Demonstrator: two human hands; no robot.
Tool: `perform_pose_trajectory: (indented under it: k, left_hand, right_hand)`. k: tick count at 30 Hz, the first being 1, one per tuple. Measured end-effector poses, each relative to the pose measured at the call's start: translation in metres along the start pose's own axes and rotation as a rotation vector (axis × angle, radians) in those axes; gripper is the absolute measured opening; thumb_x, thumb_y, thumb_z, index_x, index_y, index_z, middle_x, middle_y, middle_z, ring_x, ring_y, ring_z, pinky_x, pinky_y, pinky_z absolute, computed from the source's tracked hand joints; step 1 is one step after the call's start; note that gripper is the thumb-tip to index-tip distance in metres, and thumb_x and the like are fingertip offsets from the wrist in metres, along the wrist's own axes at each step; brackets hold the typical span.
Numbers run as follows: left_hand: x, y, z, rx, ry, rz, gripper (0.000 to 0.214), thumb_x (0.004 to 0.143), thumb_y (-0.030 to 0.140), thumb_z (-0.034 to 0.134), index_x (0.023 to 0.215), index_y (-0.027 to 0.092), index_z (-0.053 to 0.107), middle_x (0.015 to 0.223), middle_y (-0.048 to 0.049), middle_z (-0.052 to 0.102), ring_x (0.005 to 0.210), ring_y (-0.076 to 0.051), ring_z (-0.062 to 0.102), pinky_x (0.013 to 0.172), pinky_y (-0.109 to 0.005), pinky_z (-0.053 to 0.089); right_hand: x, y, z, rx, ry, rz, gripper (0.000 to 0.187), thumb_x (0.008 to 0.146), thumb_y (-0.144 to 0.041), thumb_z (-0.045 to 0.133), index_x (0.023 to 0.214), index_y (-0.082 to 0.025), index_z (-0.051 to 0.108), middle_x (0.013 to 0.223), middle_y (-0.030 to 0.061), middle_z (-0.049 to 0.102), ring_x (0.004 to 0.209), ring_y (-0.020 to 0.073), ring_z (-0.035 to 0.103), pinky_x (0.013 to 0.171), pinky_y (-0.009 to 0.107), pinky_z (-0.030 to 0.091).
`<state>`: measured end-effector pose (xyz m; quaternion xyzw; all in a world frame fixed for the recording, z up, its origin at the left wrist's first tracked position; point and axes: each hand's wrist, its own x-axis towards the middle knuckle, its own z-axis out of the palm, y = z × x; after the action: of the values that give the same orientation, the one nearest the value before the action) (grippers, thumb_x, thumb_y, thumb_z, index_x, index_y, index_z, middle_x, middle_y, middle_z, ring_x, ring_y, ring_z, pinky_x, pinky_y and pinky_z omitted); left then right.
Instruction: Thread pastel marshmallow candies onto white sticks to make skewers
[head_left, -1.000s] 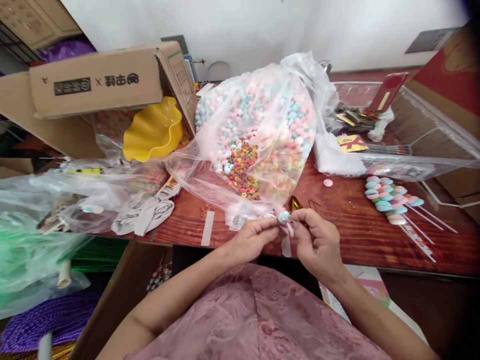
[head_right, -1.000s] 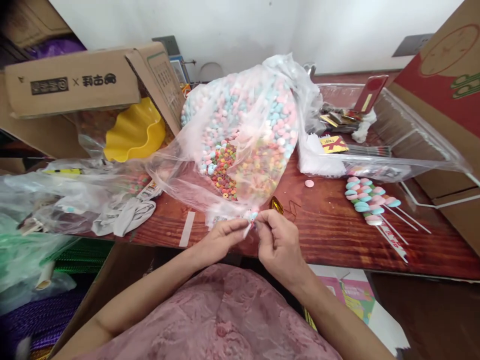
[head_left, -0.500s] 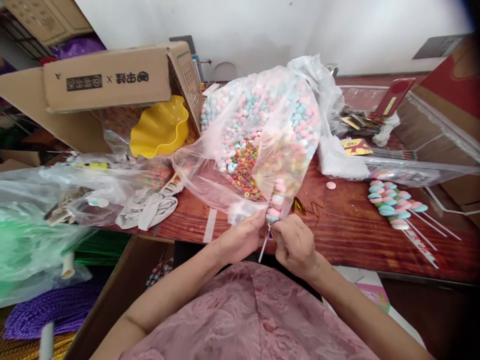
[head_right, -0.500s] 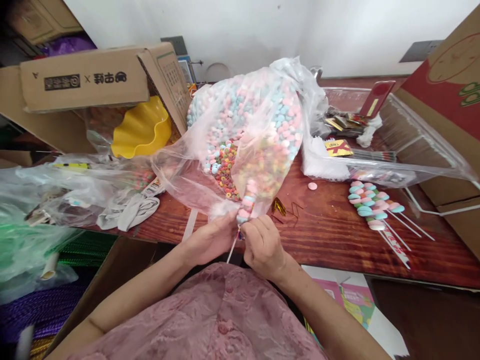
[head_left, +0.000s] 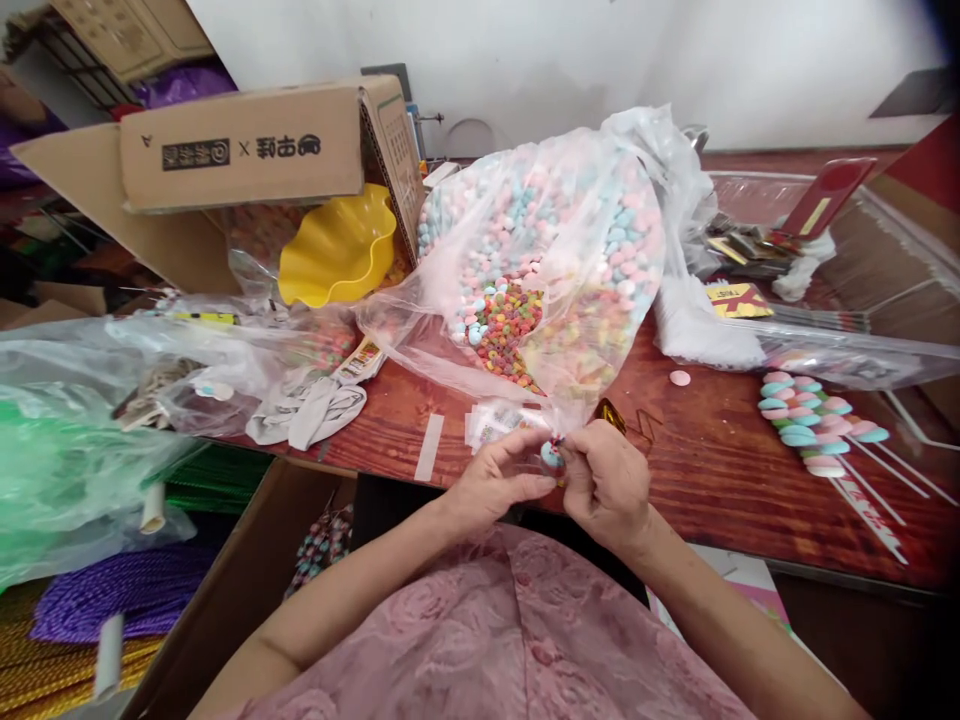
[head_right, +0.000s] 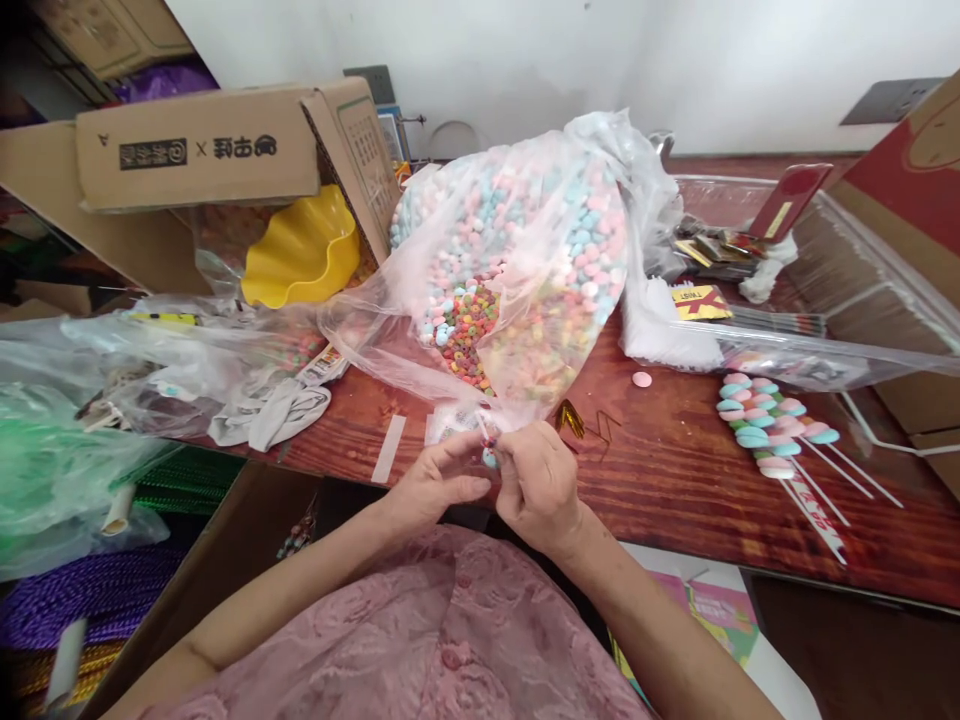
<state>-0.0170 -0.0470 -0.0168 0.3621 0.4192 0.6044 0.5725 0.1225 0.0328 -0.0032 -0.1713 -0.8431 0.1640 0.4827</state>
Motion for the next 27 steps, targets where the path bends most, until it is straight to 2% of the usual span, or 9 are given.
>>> perform_pose_trajectory:
  k: [2, 6, 9, 13, 16, 19, 22, 25, 27]
  left_hand:
    - [-0.002, 0.0, -0.005, 0.287, -0.054, 0.112, 0.03, 0.083, 0.02, 0.067, 0.113, 0.018, 0.069, 0.098, -0.0052, 0.068, 0.084, -0.015, 0.064, 0.08, -0.03, 0.051]
    - [-0.007, 0.012, -0.017, 0.941, -0.057, 0.491, 0.032, 0.086, 0.008, 0.048, 0.11, 0.013, 0.069, 0.097, -0.0104, 0.071, 0.088, -0.019, 0.064, 0.079, -0.032, 0.052]
    - [-0.019, 0.026, -0.022, 1.289, -0.083, 0.532, 0.035, 0.084, 0.006, 0.045, 0.109, 0.01, 0.069, 0.094, -0.0129, 0.071, 0.088, -0.022, 0.064, 0.077, -0.033, 0.052]
    - [-0.061, 0.058, -0.048, 1.437, -0.105, 0.176, 0.029, 0.081, 0.008, 0.047, 0.096, 0.015, 0.071, 0.086, -0.0081, 0.07, 0.079, -0.019, 0.064, 0.072, -0.028, 0.049]
    - [-0.107, 0.091, -0.092, 1.505, -0.177, -0.343, 0.027, 0.082, 0.012, 0.05, 0.093, 0.021, 0.073, 0.086, -0.0039, 0.072, 0.08, -0.017, 0.066, 0.075, -0.027, 0.048]
    - [-0.133, 0.11, -0.122, 1.842, -0.016, -0.7, 0.027, 0.075, 0.015, 0.06, 0.098, 0.019, 0.073, 0.093, -0.0097, 0.071, 0.09, -0.027, 0.067, 0.079, -0.036, 0.05]
    - [-0.109, 0.094, -0.103, 1.849, -0.11, -0.388, 0.027, 0.082, 0.019, 0.058, 0.106, 0.018, 0.07, 0.104, -0.0121, 0.069, 0.099, -0.026, 0.064, 0.087, -0.039, 0.051]
    - [-0.049, 0.054, -0.048, 1.745, -0.363, 0.14, 0.028, 0.085, 0.012, 0.052, 0.108, 0.016, 0.067, 0.11, -0.0124, 0.066, 0.103, -0.024, 0.06, 0.091, -0.038, 0.05]
    - [-0.01, 0.028, -0.015, 1.84, -0.455, 0.291, 0.03, 0.082, 0.009, 0.054, 0.111, 0.011, 0.064, 0.112, -0.016, 0.063, 0.106, -0.029, 0.058, 0.087, -0.041, 0.051]
  right_hand:
    - [-0.002, -0.004, 0.001, 0.14, -0.02, 0.194, 0.015, 0.088, -0.009, 0.05, 0.078, -0.02, 0.054, 0.066, -0.0005, 0.053, 0.06, 0.0121, 0.045, 0.058, 0.026, 0.035]
    - [-0.005, -0.01, 0.011, 0.906, -0.155, 1.02, 0.022, 0.078, -0.033, 0.067, 0.067, -0.019, 0.054, 0.054, -0.0047, 0.044, 0.049, 0.0085, 0.037, 0.048, 0.023, 0.031]
    - [-0.008, -0.017, 0.024, 1.108, -0.277, 1.222, 0.031, 0.066, -0.041, 0.074, 0.064, -0.019, 0.052, 0.047, -0.0068, 0.04, 0.041, 0.0061, 0.028, 0.04, 0.021, 0.024]
    - [-0.018, -0.031, 0.031, 1.199, -0.37, 1.336, 0.036, 0.067, -0.046, 0.078, 0.082, -0.017, 0.061, 0.06, 0.0017, 0.062, 0.042, 0.0077, 0.042, 0.038, 0.018, 0.02]
    - [-0.029, -0.026, 0.015, 1.174, -0.377, 1.333, 0.041, 0.072, -0.049, 0.079, 0.093, -0.017, 0.065, 0.076, 0.0069, 0.072, 0.048, 0.0083, 0.052, 0.039, 0.016, 0.022]
    - [-0.038, -0.007, -0.009, 1.038, -0.335, 1.27, 0.036, 0.074, -0.047, 0.079, 0.083, -0.015, 0.067, 0.074, 0.006, 0.07, 0.046, 0.0059, 0.049, 0.04, 0.015, 0.023]
    - [-0.041, 0.003, -0.021, 0.879, -0.213, 1.193, 0.036, 0.079, -0.05, 0.073, 0.074, -0.015, 0.064, 0.065, 0.004, 0.067, 0.042, 0.0048, 0.042, 0.038, 0.016, 0.023]
    - [-0.038, 0.0, -0.022, 0.618, -0.152, 1.017, 0.037, 0.087, -0.052, 0.061, 0.074, -0.017, 0.063, 0.062, 0.0031, 0.065, 0.041, 0.0075, 0.044, 0.039, 0.019, 0.032]
    - [-0.04, 0.003, -0.029, 0.429, -0.137, 0.941, 0.035, 0.087, -0.05, 0.059, 0.074, -0.018, 0.066, 0.062, 0.0029, 0.065, 0.046, 0.0109, 0.051, 0.043, 0.023, 0.041]
